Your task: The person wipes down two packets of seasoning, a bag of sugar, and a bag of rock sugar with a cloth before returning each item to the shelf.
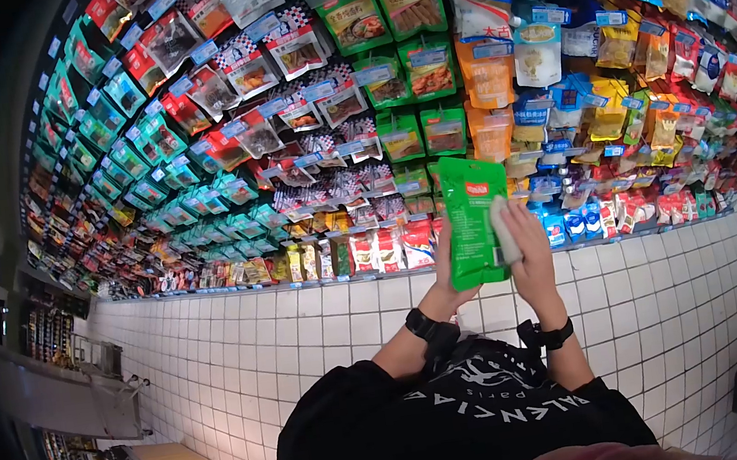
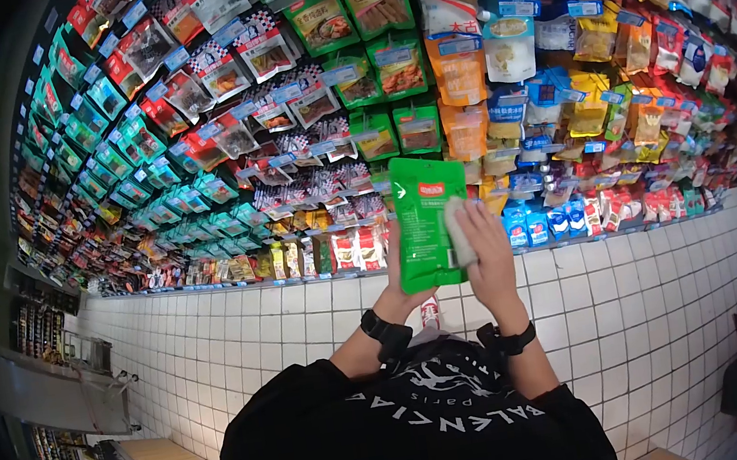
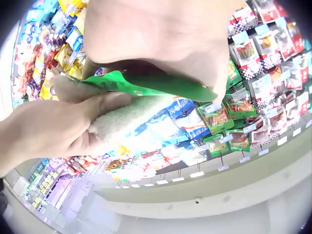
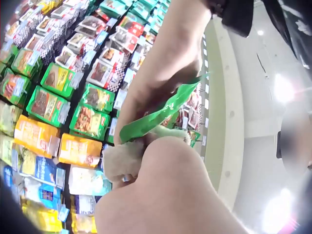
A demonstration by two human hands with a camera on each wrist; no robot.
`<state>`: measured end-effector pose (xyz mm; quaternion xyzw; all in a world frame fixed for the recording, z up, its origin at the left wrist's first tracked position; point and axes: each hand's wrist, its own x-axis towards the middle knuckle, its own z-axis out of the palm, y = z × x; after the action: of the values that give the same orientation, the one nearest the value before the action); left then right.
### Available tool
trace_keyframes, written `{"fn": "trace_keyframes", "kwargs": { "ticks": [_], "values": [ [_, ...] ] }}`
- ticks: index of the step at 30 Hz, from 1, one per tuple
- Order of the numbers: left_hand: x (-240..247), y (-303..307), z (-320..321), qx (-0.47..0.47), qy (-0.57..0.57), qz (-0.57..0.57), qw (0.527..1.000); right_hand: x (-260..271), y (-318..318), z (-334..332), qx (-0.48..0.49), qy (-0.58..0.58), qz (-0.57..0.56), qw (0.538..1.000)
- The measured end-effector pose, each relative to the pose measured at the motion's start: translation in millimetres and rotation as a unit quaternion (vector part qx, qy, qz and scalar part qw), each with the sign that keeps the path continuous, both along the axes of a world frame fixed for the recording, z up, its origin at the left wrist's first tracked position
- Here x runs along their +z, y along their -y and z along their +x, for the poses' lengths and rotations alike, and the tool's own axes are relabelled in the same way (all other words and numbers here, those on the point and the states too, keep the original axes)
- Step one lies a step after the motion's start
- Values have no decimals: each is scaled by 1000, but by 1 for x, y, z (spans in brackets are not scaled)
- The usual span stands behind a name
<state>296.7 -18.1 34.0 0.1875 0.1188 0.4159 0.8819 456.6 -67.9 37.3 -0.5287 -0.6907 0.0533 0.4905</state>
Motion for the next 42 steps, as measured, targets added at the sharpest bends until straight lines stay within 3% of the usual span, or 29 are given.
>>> {"fn": "trace_keyframes", "kwargs": {
  "ticks": [4,5,8,11,12,13,15,19,22,23,26,29,30,32,36,37,40,42],
  "values": [
    [-5,12,16,-40,-96,26,994,8,-7,-3,29,-80,-27,996],
    [-24,8,22,1,-79,-20,997,14,-5,-9,73,-74,-28,994],
    [-8,1,11,55,-25,-74,995,24,9,-26,175,15,-38,984],
    [-7,-17,-12,-29,43,8,999,23,20,-29,237,45,-70,968],
    [-10,-22,-14,-45,67,28,996,18,17,-25,192,47,-54,979],
    [10,-16,-8,6,17,15,1000,8,11,-18,147,50,-37,987],
    [-17,-19,-8,-10,-66,63,996,2,2,-5,44,37,-18,998],
    [-38,-6,-2,-101,-175,94,975,12,-22,5,-2,-123,-18,992],
    [-43,5,4,-139,-192,71,969,18,-22,-4,31,-111,-4,993],
    [-40,9,7,-96,-204,85,971,20,-19,-10,53,-102,-5,993],
    [-34,-9,2,-20,-137,-40,990,19,-10,-24,146,3,-7,989],
    [-34,-34,-21,-27,-7,2,1000,13,3,-36,224,48,-56,972],
    [-33,-40,-26,-35,39,10,999,9,3,-34,224,50,-55,972],
    [-50,-52,-30,-27,10,3,1000,-2,-2,-32,224,51,-52,972],
    [-41,-43,-42,-89,-51,-2,995,7,-22,-20,57,35,2,998],
    [-44,-43,-45,-110,-93,53,988,8,-30,-17,35,1,11,999],
    [-59,-41,-41,-111,-138,48,983,14,-39,-22,28,-19,-4,999],
    [-59,-41,-33,-61,-81,14,995,12,-38,-35,97,6,-6,995]
  ]
}}
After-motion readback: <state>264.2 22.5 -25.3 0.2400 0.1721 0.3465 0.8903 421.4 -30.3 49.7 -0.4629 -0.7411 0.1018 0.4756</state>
